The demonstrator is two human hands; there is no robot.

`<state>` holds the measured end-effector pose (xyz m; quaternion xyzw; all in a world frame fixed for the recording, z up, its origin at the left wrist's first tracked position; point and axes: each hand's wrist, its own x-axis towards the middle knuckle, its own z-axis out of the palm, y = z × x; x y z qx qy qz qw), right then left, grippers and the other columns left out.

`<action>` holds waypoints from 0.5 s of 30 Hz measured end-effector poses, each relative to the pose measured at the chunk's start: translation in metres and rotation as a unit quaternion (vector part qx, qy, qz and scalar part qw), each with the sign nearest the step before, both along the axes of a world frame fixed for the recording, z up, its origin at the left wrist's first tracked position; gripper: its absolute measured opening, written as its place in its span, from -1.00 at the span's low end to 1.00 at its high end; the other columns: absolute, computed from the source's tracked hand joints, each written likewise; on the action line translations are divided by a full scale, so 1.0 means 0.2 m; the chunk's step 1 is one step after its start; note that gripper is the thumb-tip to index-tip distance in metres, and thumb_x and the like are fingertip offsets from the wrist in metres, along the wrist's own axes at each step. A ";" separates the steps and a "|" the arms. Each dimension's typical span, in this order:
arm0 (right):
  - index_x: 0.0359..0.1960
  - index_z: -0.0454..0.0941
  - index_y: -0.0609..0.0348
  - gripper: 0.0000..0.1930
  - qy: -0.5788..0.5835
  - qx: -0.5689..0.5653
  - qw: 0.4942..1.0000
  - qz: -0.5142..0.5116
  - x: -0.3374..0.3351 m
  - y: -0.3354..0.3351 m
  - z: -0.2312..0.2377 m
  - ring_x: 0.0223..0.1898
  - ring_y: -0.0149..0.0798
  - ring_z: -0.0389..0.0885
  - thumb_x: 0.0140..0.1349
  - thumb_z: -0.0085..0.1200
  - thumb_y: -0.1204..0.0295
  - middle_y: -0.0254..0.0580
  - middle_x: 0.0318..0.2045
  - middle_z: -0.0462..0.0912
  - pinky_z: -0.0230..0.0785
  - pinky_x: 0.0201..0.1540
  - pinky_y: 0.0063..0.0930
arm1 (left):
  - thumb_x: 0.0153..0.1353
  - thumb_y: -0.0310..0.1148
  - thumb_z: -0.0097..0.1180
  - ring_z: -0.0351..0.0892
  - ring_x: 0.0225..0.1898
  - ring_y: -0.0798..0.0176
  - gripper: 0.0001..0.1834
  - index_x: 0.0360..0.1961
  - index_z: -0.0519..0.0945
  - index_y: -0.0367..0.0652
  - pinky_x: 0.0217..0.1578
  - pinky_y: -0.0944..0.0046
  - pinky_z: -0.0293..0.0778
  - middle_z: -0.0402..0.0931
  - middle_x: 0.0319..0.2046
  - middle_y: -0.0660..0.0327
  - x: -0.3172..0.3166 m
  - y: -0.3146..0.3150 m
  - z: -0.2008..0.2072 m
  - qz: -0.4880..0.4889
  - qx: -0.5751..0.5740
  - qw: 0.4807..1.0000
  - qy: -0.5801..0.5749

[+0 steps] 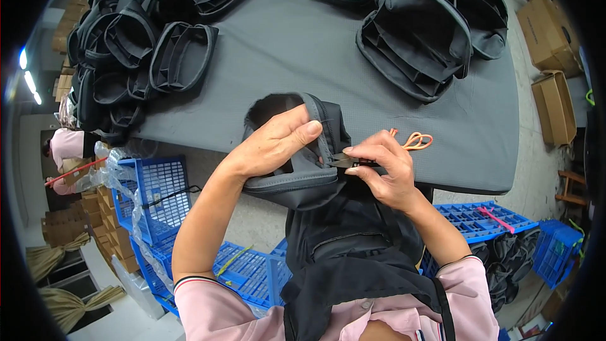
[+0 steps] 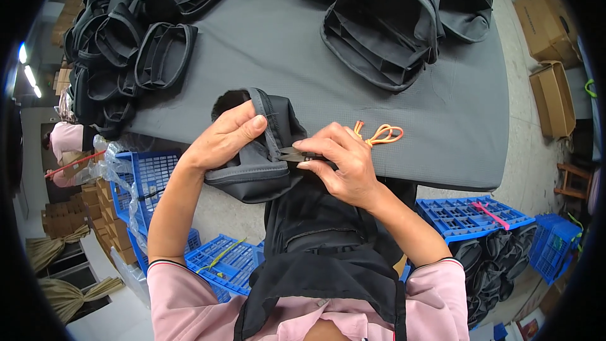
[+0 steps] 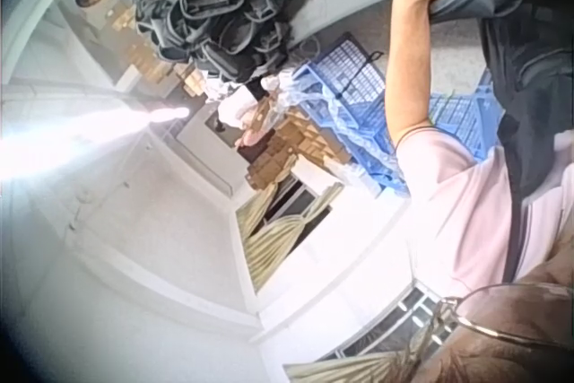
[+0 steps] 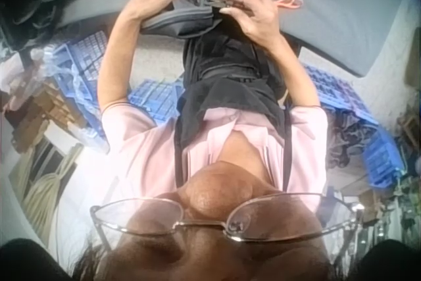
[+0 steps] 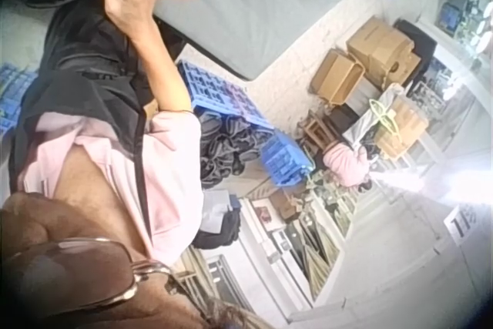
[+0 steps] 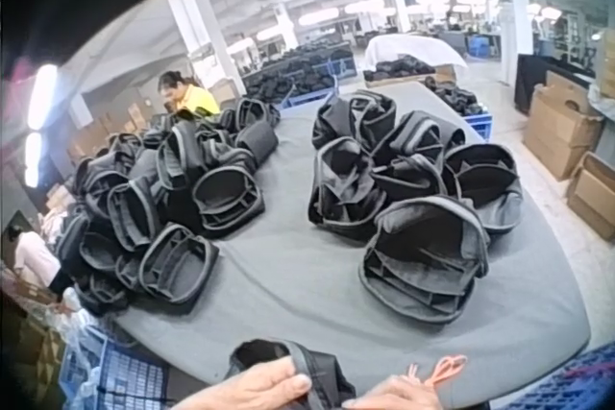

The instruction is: Inspecting and trimming excess material from black padded manufacturing components using small clippers.

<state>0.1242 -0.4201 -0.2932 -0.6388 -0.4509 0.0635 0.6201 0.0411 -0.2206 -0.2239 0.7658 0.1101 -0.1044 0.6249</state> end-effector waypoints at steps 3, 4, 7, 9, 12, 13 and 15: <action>-0.29 0.61 0.11 -0.67 -0.031 0.000 0.999 -0.007 0.00 0.01 -0.01 -0.51 -0.30 0.44 -0.20 0.31 0.54 -0.32 -0.51 0.51 0.24 -0.46 -0.47 | 0.34 -0.12 -0.11 0.46 -0.28 0.37 -0.61 -0.19 0.45 -0.31 -0.20 0.33 0.40 0.48 -0.33 0.20 0.01 -0.01 0.01 -0.007 0.000 1.000 -0.002; -0.29 0.61 0.10 -0.67 -0.042 -0.001 0.999 -0.012 0.00 0.01 -0.02 -0.51 -0.30 0.45 -0.20 0.32 0.54 -0.33 -0.51 0.51 0.24 -0.45 -0.47 | 0.34 -0.12 -0.11 0.45 -0.27 0.38 -0.61 -0.16 0.45 -0.31 -0.20 0.34 0.40 0.48 -0.33 0.20 0.01 -0.01 0.01 -0.005 0.009 1.000 -0.005; -0.29 0.61 0.10 -0.67 -0.066 -0.004 0.998 -0.022 0.01 0.00 0.00 -0.50 -0.31 0.46 -0.20 0.32 0.55 -0.33 -0.51 0.52 0.24 -0.46 -0.47 | 0.35 -0.10 -0.12 0.43 -0.24 0.39 -0.59 -0.14 0.45 -0.30 -0.18 0.35 0.38 0.47 -0.31 0.21 0.01 0.01 -0.01 -0.007 0.012 1.000 0.006; -0.30 0.61 0.11 -0.68 -0.080 -0.002 0.996 -0.025 0.02 0.00 0.01 -0.51 -0.31 0.46 -0.20 0.32 0.55 -0.32 -0.51 0.52 0.25 -0.46 -0.46 | 0.35 -0.09 -0.13 0.42 -0.23 0.39 -0.58 -0.15 0.45 -0.30 -0.18 0.35 0.38 0.47 -0.30 0.21 0.02 0.01 0.00 -0.010 0.007 1.000 0.019; -0.33 0.61 0.16 -0.71 -0.009 0.027 0.999 -0.035 0.00 0.01 0.04 -0.51 -0.28 0.47 -0.19 0.30 0.58 -0.25 -0.52 0.51 0.28 -0.49 -0.44 | 0.35 -0.04 -0.15 0.38 -0.26 0.42 -0.57 -0.24 0.45 -0.28 -0.20 0.38 0.36 0.45 -0.33 0.23 0.01 0.00 0.03 0.015 -0.046 0.999 -0.004; -0.33 0.61 0.16 -0.71 -0.015 0.032 0.999 -0.032 -0.01 0.01 0.06 -0.51 -0.28 0.47 -0.19 0.30 0.58 -0.25 -0.52 0.51 0.28 -0.49 -0.44 | 0.35 -0.04 -0.16 0.37 -0.29 0.42 -0.57 -0.27 0.45 -0.27 -0.22 0.38 0.36 0.44 -0.34 0.23 -0.02 0.02 0.01 0.031 -0.043 0.999 0.004; -0.34 0.62 0.16 -0.71 -0.010 -0.013 1.000 -0.002 0.00 0.03 0.08 -0.52 -0.25 0.47 -0.20 0.31 0.60 -0.24 -0.53 0.51 0.28 -0.49 -0.44 | 0.33 0.02 -0.15 0.30 -0.34 0.45 -0.53 -0.32 0.45 -0.26 -0.24 0.39 0.35 0.39 -0.40 0.25 -0.01 0.02 0.00 0.088 -0.077 0.993 -0.003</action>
